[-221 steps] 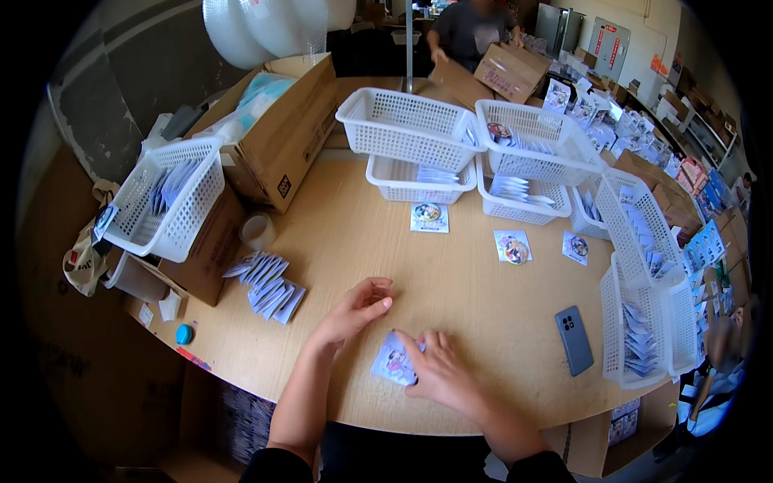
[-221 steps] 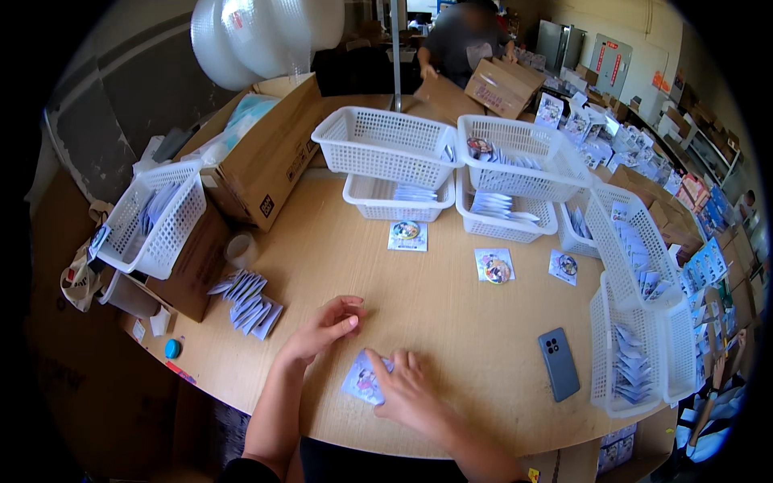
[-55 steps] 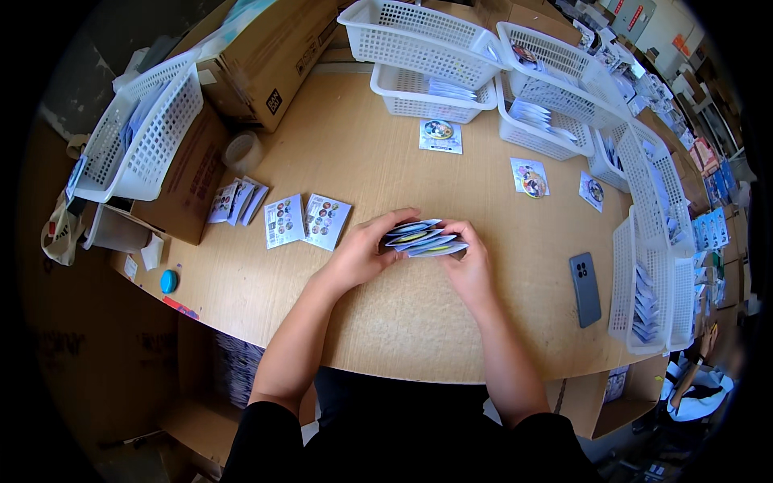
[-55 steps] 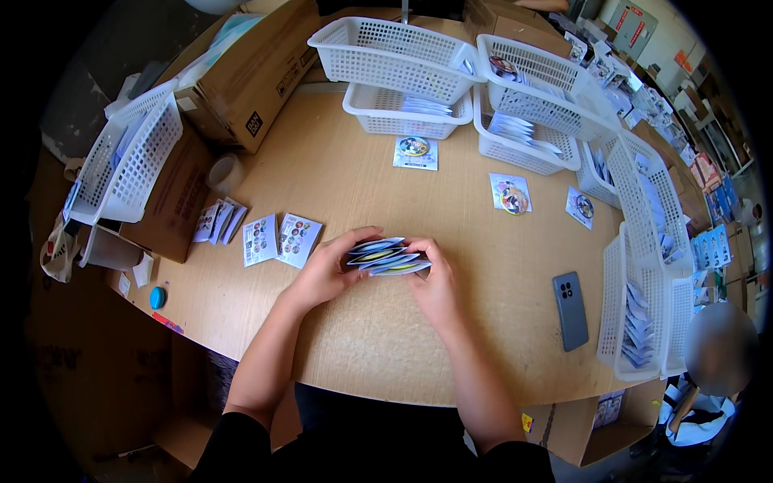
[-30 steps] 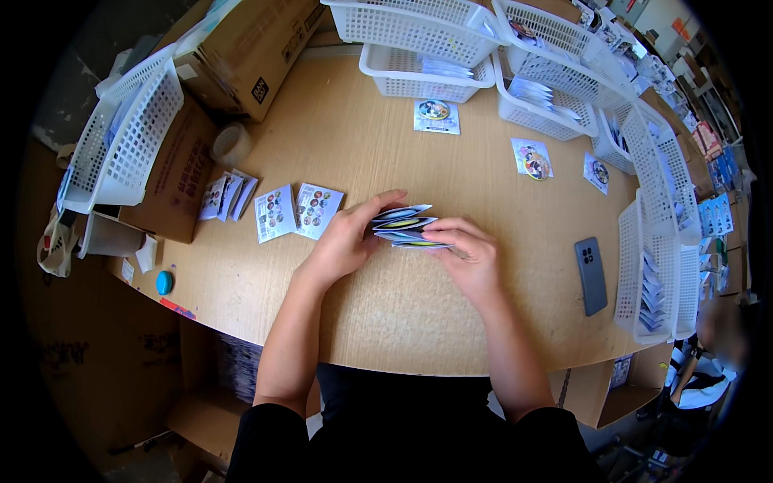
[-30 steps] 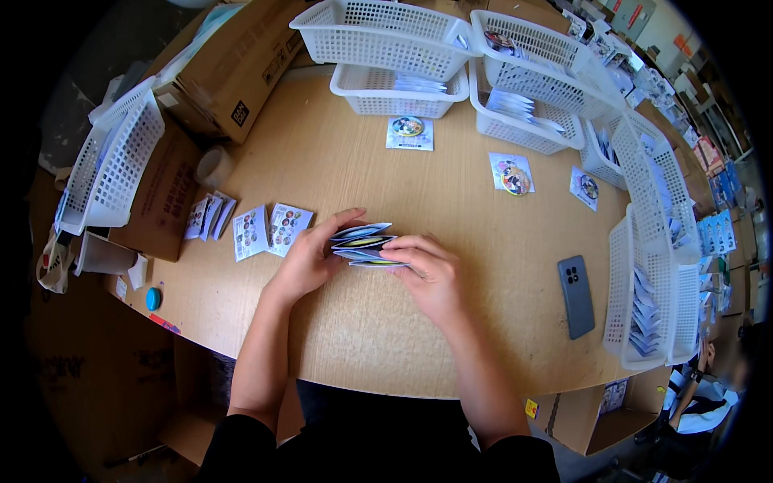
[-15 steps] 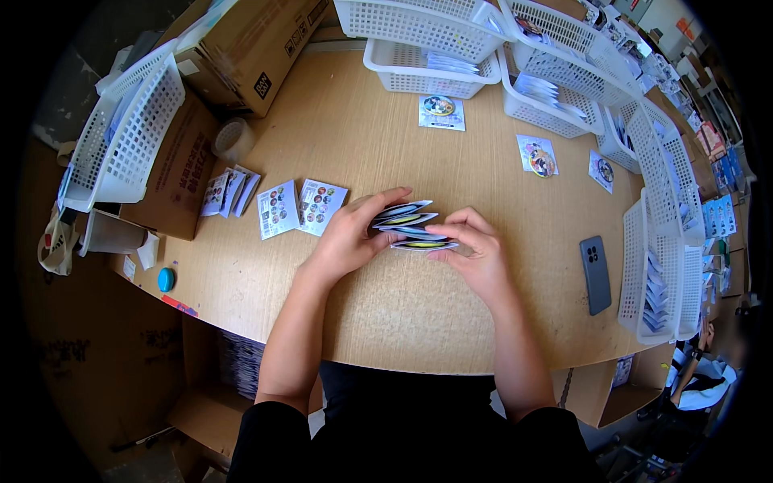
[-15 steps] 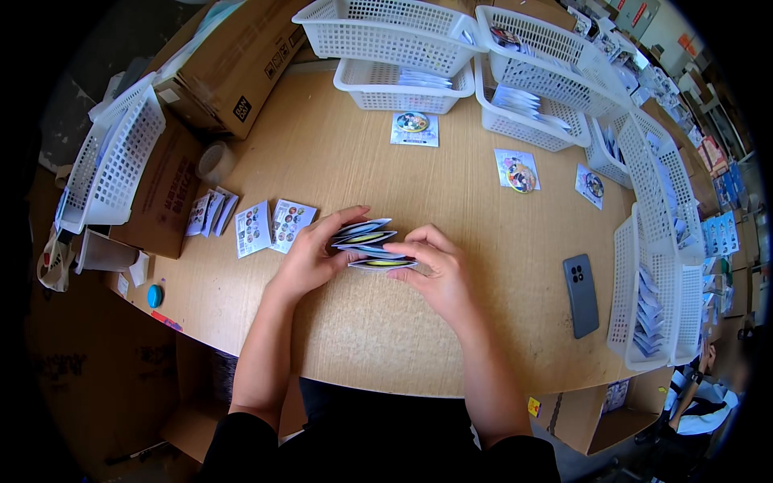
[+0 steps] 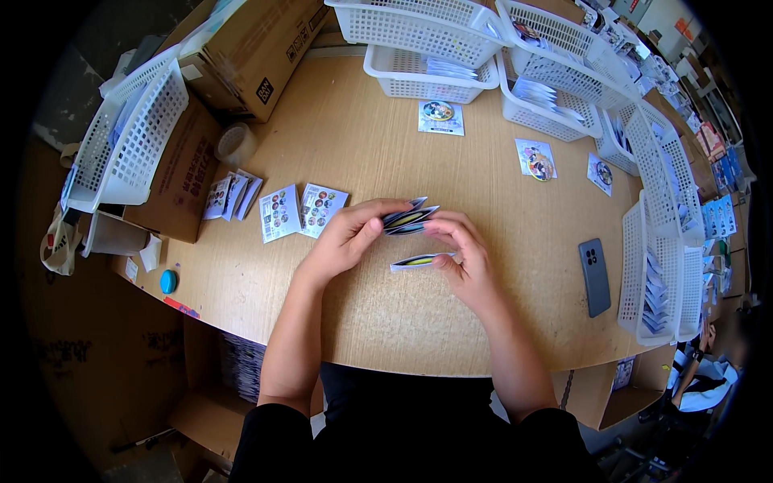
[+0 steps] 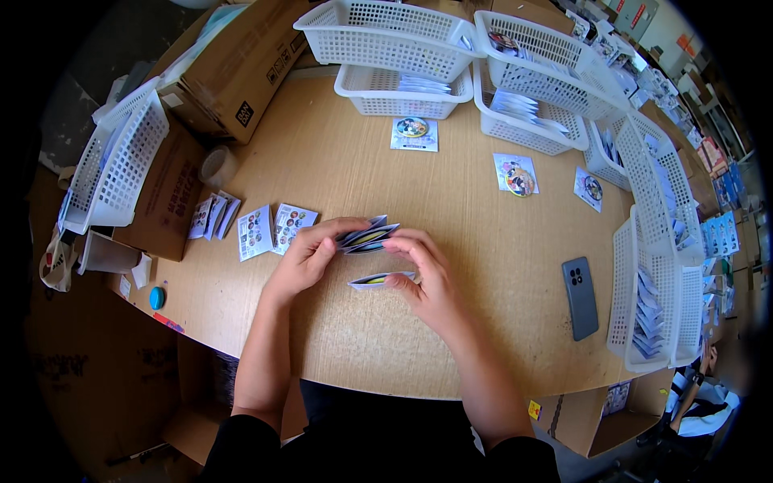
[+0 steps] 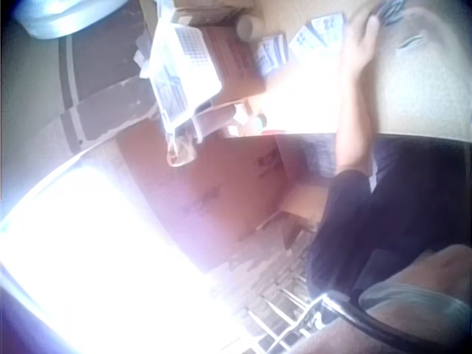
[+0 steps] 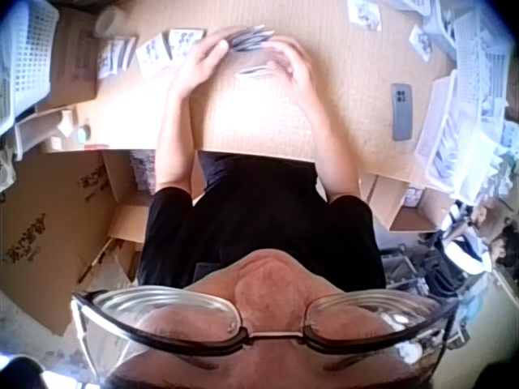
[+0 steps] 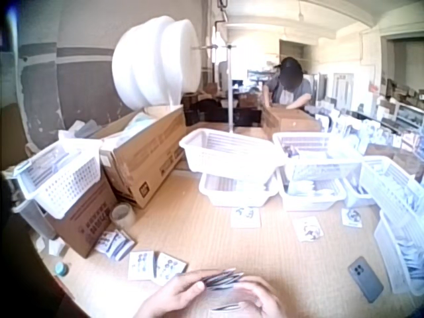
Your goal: The person repeatedly picks up small, sealed packets from a table and places them into white plastic baskets. The person handles the packets one by one, occasionally stacking them on the table before transferring them to the baskets. The task involves continuous sorting and organizing of these small items.
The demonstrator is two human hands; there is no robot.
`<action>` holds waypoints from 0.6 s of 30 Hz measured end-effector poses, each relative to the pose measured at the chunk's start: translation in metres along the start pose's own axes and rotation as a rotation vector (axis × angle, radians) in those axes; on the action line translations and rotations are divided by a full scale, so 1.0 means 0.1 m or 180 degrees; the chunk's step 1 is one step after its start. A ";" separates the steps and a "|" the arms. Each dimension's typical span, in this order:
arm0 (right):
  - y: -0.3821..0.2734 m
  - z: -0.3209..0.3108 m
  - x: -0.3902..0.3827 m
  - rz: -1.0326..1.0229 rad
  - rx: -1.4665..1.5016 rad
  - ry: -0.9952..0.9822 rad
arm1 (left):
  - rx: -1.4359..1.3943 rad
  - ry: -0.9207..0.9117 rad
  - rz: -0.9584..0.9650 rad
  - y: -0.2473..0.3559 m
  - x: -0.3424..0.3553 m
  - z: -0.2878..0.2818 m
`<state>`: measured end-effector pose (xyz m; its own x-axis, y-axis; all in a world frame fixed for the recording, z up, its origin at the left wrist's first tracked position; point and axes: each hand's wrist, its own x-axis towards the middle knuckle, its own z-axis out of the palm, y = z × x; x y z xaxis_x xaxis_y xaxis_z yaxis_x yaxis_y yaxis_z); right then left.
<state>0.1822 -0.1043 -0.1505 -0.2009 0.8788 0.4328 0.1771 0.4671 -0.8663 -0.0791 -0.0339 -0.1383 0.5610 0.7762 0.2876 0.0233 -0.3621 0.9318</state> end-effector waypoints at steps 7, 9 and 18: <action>-0.10 0.01 -0.03 0.0479 0.0156 0.0250 | -0.0559 -0.0875 -0.0799 0.04 -0.05 -0.20; -0.11 -0.02 -0.05 0.0629 0.0324 0.0036 | -0.0515 -0.1105 -0.1032 -0.02 -0.06 -0.18; 0.12 -0.11 -0.03 0.0304 0.0258 -0.0123 | 0.0864 -0.0750 -0.0090 -0.06 0.00 0.21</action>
<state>0.1953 -0.1004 -0.1590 -0.2242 0.9137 0.3389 0.1190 0.3708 -0.9210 -0.0617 -0.0431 -0.1489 0.7316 0.6591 0.1743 0.2427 -0.4907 0.8368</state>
